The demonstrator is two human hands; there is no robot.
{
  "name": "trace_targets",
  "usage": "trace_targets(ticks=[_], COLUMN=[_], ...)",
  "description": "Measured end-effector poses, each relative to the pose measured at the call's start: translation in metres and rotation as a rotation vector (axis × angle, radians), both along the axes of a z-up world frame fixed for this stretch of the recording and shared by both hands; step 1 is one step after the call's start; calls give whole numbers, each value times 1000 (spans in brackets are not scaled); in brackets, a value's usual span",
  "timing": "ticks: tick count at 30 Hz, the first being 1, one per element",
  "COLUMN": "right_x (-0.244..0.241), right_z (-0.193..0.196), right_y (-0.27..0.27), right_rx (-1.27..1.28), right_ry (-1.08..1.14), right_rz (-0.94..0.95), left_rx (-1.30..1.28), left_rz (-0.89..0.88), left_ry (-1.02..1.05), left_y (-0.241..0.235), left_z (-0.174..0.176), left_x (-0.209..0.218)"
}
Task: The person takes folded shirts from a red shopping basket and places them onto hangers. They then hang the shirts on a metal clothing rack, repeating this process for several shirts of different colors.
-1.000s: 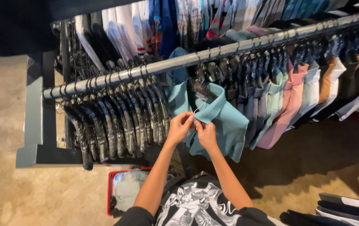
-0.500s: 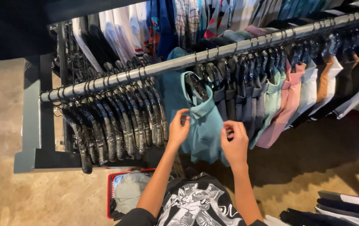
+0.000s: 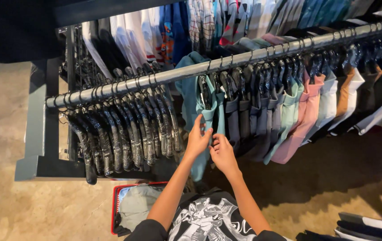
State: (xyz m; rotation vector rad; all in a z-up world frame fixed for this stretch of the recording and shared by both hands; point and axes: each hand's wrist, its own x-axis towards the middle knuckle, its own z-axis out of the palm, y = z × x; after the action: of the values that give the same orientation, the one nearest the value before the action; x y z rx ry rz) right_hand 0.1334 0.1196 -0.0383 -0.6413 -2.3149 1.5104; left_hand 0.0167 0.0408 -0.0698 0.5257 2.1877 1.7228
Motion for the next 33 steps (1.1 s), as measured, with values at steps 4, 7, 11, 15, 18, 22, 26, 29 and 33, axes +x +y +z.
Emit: trace_targets(ticks=[4,7,11,15,18,22,26,29,33], right_x=[-1,1,1,-5,-13,-24,-31,-25,1], right_z=[9,11,7,25,31,6,-30,-69,-186], right_y=[2,-1,-3,-6,-8,-15,-37,-54,-67], right_rx=[5,8,-71,-207,-244,-230,-46,111,620], right_ry=[-23,-18,10,-26,-82,-50,-99,-213,-548], right_rz=[45,102,188,270,346,499,725,904,1335], left_rx=[-19,3,12,14,97,210,238,12,-21], left_rz=[93,118,95,162,179,268,291,336,500], left_ry=[81,146,39,-150,-199,-324,-365,-376,-382], left_y=[6,-1,-9,-20,-35,-57,-100,-133,-178], left_z=[-2,5,-5,-5,-36,-61,-115,-125,-147], left_x=[-6,-4,2,12,18,36,62,93,140])
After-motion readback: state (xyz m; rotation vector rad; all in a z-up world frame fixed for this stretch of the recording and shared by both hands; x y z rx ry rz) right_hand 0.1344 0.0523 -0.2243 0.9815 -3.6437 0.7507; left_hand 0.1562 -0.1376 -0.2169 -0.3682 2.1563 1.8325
